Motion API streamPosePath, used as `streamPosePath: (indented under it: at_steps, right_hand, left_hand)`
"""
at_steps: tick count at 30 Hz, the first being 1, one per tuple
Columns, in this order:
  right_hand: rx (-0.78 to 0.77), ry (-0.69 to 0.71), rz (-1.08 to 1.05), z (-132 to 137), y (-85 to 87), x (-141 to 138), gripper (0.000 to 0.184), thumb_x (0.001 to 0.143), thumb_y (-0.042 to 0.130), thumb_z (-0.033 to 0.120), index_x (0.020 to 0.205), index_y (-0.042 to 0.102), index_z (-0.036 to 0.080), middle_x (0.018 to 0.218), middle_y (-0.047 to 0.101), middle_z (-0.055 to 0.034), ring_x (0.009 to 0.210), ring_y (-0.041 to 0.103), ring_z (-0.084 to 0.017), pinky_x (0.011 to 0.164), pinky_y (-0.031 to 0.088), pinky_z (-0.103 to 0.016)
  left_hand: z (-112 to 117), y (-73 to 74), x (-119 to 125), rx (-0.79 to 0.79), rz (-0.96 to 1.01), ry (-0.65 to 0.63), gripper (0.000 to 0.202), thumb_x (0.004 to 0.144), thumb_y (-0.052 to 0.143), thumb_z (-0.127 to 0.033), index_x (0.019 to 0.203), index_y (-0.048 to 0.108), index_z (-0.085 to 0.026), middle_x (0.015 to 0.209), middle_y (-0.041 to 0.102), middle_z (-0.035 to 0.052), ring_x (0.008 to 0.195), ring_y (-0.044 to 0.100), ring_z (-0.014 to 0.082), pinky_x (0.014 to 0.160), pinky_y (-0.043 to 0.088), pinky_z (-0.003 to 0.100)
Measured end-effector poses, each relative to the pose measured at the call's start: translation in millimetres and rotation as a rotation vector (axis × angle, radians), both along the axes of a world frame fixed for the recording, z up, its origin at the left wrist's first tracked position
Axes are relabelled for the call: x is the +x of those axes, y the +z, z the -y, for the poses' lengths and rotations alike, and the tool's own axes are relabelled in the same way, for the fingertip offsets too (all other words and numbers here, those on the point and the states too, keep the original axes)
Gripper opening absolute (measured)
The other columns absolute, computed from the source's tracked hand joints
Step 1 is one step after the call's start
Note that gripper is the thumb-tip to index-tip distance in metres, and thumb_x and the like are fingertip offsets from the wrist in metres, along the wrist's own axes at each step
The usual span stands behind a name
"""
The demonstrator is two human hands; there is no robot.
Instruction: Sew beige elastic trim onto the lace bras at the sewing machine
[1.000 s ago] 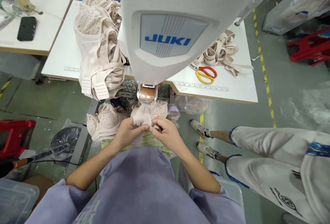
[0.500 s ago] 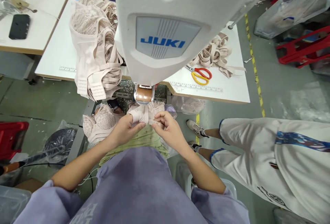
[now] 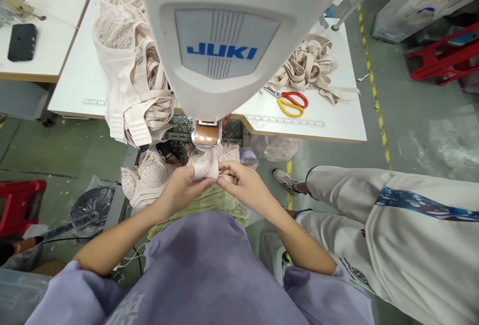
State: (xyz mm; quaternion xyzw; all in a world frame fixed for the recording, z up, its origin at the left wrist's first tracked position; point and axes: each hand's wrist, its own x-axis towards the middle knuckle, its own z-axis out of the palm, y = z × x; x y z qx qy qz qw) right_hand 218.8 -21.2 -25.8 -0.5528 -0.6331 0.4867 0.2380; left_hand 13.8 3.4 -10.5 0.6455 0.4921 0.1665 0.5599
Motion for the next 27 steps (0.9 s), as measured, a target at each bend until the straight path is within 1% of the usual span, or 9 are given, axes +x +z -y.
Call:
streamPosePath:
  at_steps: [4, 7, 9, 12, 17, 20, 23, 25, 27]
  right_hand:
    - [-0.135, 0.002, -0.130, -5, -3.1, 3, 0.017, 0.087, 0.061, 0.035, 0.084, 0.066, 0.019, 0.075, 0.059, 0.0030, 0.068, 0.050, -0.011, 0.063, 0.034, -0.024]
    - [-0.293, -0.073, -0.304, -4, -6.6, 0, 0.023, 0.084, 0.065, 0.040, 0.086, 0.067, 0.017, 0.070, 0.052, 0.0041, 0.061, 0.043, -0.009, 0.058, 0.031, -0.023]
    - [-0.370, -0.118, -0.410, -2, -10.0, -3, 0.027, 0.081, 0.068, 0.042, 0.089, 0.068, 0.016, 0.071, 0.052, 0.0037, 0.061, 0.042, -0.009, 0.057, 0.032, -0.023]
    - [-0.403, -0.186, -0.485, 0, -14.2, -6, 0.029, 0.079, 0.071, 0.042, 0.093, 0.069, 0.016, 0.074, 0.056, 0.0023, 0.062, 0.045, -0.010, 0.058, 0.034, -0.023]
    - [-0.270, -0.198, -0.341, 2, -8.3, -8, 0.028, 0.084, 0.067, 0.043, 0.097, 0.069, 0.018, 0.079, 0.061, -0.0002, 0.066, 0.051, -0.013, 0.061, 0.039, -0.026]
    - [-0.036, -0.175, -0.137, 2, 0.9, -11, 0.023, 0.089, 0.062, 0.041, 0.092, 0.069, 0.019, 0.084, 0.064, -0.0023, 0.074, 0.055, -0.016, 0.067, 0.040, -0.027]
    - [0.168, -0.103, 0.033, 0, 8.8, -14, 0.019, 0.091, 0.057, 0.034, 0.084, 0.067, 0.020, 0.077, 0.061, -0.0018, 0.074, 0.054, -0.016, 0.068, 0.037, -0.028]
    - [0.189, -0.063, 0.049, -5, 12.3, -14, 0.016, 0.087, 0.057, 0.030, 0.080, 0.066, 0.020, 0.068, 0.056, -0.0001, 0.067, 0.050, -0.015, 0.064, 0.035, -0.027]
    - [0.090, -0.048, -0.048, -14, 15.4, -12, 0.014, 0.083, 0.059, 0.030, 0.080, 0.067, 0.019, 0.068, 0.055, 0.0006, 0.063, 0.048, -0.014, 0.062, 0.035, -0.026]
  left_hand:
    - [-4, -3.3, -1, -0.121, 0.073, 0.037, 0.036, 0.083, 0.066, -0.045, 0.068, 0.059, -0.013, 0.058, 0.046, -0.0043, 0.055, 0.038, 0.0082, 0.051, 0.030, 0.020]
    - [-7, -6.5, -2, -0.178, 0.098, 0.059, 0.037, 0.080, 0.070, -0.047, 0.071, 0.064, -0.012, 0.059, 0.052, -0.0027, 0.054, 0.042, 0.0089, 0.051, 0.032, 0.020]
    - [-9, -7.9, -2, -0.192, 0.116, 0.082, 0.038, 0.079, 0.072, -0.047, 0.070, 0.064, -0.011, 0.060, 0.055, -0.0016, 0.055, 0.045, 0.0094, 0.052, 0.034, 0.020]
    - [-10, -8.7, -1, -0.194, 0.166, 0.138, 0.038, 0.077, 0.075, -0.046, 0.068, 0.063, -0.012, 0.064, 0.059, -0.0002, 0.058, 0.049, 0.0103, 0.054, 0.038, 0.020]
    - [-7, -10.5, 5, -0.159, 0.276, 0.226, 0.034, 0.078, 0.076, -0.042, 0.071, 0.059, -0.014, 0.064, 0.058, -0.0018, 0.059, 0.049, 0.0095, 0.055, 0.039, 0.020]
    - [-3, -11.5, 9, -0.124, 0.331, 0.291, 0.034, 0.079, 0.076, -0.041, 0.071, 0.057, -0.015, 0.062, 0.056, -0.0030, 0.057, 0.047, 0.0090, 0.055, 0.038, 0.020]
    - [1, -9.7, 6, -0.106, 0.354, 0.322, 0.036, 0.080, 0.075, -0.042, 0.067, 0.056, -0.014, 0.061, 0.055, -0.0027, 0.057, 0.047, 0.0092, 0.056, 0.039, 0.021]
    - [3, -8.0, -2, -0.134, 0.361, 0.299, 0.032, 0.082, 0.073, -0.043, 0.076, 0.064, -0.013, 0.071, 0.063, 0.0011, 0.066, 0.054, 0.0124, 0.063, 0.043, 0.023]
    - [5, -8.3, -13, -0.189, 0.422, 0.320, 0.033, 0.083, 0.073, -0.044, 0.096, 0.068, -0.014, 0.092, 0.070, 0.0062, 0.082, 0.061, 0.0183, 0.073, 0.047, 0.026]
